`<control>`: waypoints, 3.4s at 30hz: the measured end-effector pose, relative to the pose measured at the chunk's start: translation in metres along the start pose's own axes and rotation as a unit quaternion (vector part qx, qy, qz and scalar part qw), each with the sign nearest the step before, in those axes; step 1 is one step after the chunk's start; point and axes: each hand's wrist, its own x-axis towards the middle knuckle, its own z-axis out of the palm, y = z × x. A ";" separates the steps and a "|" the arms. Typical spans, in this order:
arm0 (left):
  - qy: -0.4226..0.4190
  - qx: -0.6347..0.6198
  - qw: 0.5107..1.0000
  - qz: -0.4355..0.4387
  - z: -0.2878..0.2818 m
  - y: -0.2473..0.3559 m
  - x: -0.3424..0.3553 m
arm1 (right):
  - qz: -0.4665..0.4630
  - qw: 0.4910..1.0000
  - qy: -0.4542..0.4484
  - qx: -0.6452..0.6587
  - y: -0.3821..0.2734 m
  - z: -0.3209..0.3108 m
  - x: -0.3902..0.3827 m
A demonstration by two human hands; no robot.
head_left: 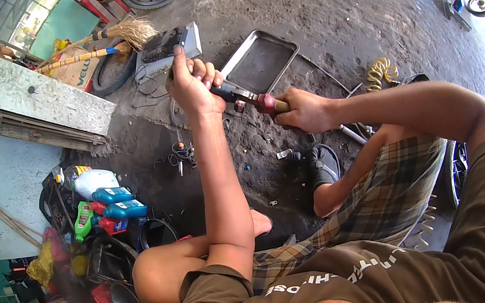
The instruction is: The person sits on the floor and uses a knife to scrape the inside of a black cylindrical object. They then use pliers to pull and adjust wires inside the cylinder. The person continues to manipulate the wires and the cylinder throughout the clip.
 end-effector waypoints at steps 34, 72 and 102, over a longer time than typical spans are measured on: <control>-0.101 -0.078 0.985 -0.118 -0.053 -0.039 0.039 | 0.021 0.993 -0.113 0.019 0.038 -0.022 0.022; -0.092 -0.174 0.975 -0.101 -0.020 -0.018 0.016 | 0.000 0.989 -0.102 0.102 0.016 -0.013 0.015; -0.266 -0.303 0.910 -0.097 -0.083 -0.028 0.049 | 0.118 0.887 -0.339 0.291 0.028 -0.031 0.004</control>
